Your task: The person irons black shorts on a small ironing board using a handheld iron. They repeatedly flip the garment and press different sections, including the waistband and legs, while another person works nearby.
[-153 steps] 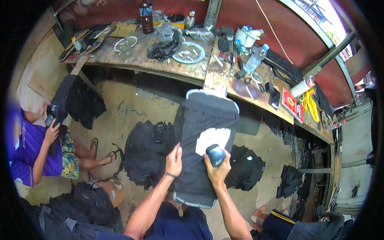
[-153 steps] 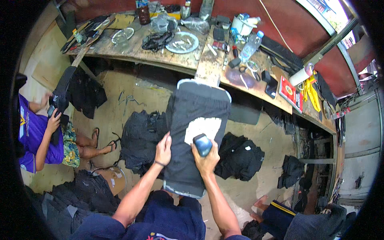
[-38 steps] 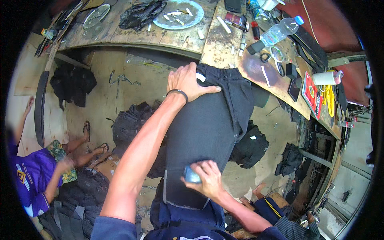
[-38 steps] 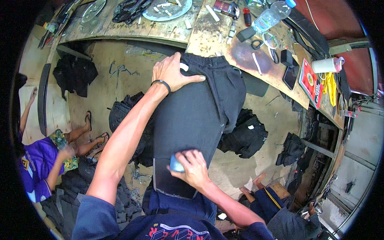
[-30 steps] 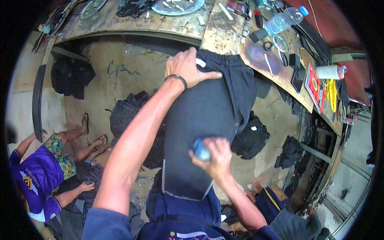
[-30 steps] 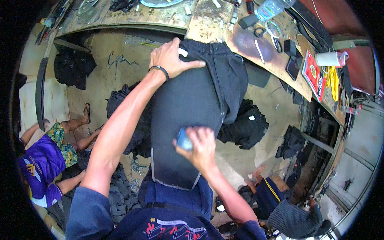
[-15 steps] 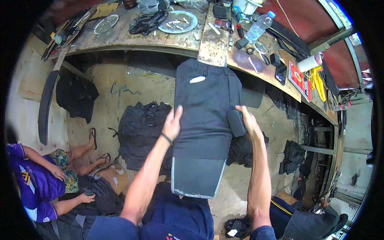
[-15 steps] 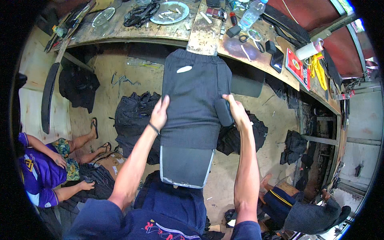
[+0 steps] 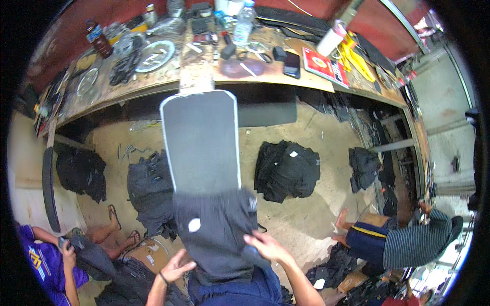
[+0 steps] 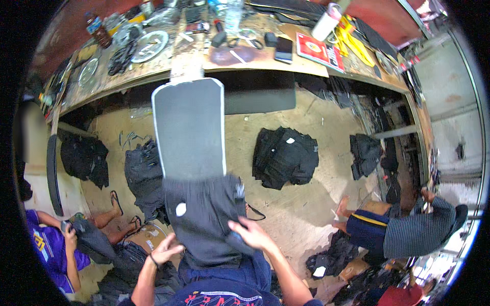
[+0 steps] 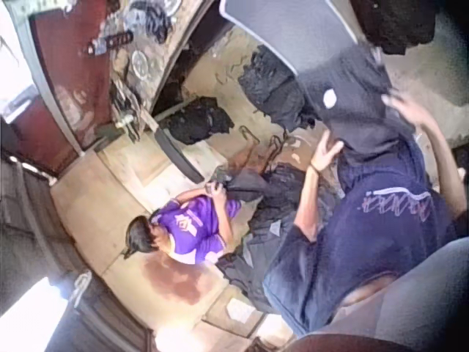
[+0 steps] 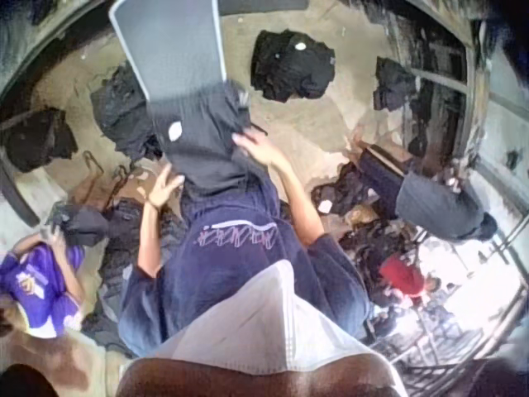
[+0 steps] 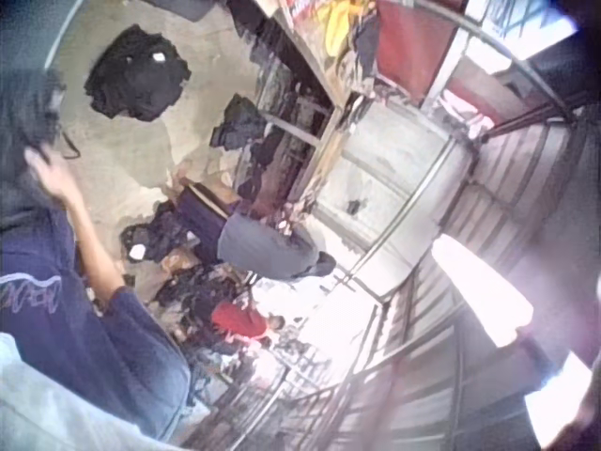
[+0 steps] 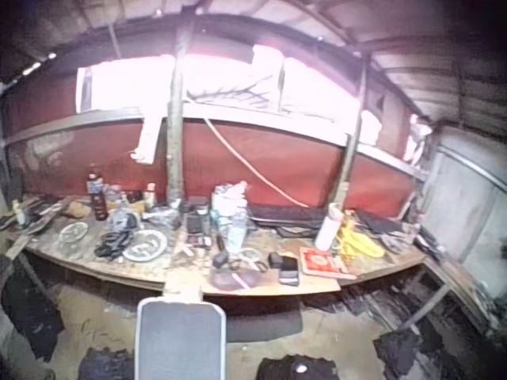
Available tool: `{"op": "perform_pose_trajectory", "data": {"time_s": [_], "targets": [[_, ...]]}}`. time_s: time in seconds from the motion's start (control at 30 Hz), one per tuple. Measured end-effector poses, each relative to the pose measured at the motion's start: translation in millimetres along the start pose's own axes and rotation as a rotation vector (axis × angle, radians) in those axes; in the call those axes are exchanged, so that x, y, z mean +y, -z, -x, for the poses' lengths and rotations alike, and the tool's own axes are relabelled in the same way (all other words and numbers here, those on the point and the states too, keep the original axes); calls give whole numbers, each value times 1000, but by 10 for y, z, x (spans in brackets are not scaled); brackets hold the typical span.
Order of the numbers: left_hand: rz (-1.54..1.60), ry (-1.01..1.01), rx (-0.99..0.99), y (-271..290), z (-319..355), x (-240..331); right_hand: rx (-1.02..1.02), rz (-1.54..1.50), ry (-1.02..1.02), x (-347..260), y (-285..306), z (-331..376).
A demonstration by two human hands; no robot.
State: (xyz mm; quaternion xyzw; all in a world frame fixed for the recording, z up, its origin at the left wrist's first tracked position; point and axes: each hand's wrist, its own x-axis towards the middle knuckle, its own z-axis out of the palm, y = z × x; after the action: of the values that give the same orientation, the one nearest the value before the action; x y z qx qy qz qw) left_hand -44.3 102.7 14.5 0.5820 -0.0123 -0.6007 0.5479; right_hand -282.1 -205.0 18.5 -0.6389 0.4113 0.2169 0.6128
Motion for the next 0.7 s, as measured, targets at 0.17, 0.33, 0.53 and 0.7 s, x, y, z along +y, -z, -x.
{"op": "perform_pose_trajectory", "data": {"time_s": [0.17, 0.33, 0.53, 0.7], "targets": [[-138, 61, -62, -704, 334, -500, 318, -168, -243, 805, 35, 1420], [-293, -385, -379, -2273, -597, 294, 783, -247, -239, 1401, 689, 2032], [-787, -818, 57, -2885, -1905, 1204, 1167, 99, -75, 1871, 1608, 367], [-858, -1140, 690, -1308, -1156, 1011, 708, 153, -319, 2676, 971, -574]]}}
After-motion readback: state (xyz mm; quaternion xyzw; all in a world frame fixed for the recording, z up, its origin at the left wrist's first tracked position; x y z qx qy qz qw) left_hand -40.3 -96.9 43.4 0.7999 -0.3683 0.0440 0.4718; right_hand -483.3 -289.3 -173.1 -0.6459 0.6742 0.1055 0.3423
